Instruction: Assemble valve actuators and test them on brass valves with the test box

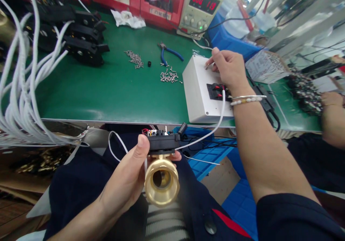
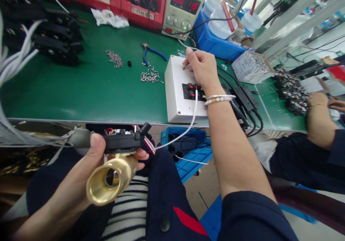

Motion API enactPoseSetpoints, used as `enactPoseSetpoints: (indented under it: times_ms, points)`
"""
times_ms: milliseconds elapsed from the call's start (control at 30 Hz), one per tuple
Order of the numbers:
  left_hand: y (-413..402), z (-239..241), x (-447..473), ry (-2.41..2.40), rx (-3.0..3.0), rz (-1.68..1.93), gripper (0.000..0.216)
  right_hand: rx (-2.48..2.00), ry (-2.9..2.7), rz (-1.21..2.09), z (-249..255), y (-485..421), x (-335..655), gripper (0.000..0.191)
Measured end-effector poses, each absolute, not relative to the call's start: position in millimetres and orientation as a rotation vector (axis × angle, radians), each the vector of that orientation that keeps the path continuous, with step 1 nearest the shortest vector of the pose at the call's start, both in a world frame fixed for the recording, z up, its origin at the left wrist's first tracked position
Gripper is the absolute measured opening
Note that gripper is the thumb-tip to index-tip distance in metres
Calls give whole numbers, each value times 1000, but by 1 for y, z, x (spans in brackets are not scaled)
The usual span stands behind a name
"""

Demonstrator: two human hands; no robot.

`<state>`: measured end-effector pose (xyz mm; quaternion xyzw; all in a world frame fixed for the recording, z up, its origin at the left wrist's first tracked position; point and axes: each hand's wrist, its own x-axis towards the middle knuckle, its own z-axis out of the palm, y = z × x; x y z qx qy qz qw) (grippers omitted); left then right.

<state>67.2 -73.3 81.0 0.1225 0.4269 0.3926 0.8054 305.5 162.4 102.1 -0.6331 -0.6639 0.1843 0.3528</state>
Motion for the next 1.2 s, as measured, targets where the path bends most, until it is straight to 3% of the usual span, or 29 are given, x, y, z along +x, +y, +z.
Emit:
enactPoseSetpoints:
  times_ms: [1200]
  points:
    - [-68,64,70,834,131,709,68,-1620,-1755,394,97,167,308,40]
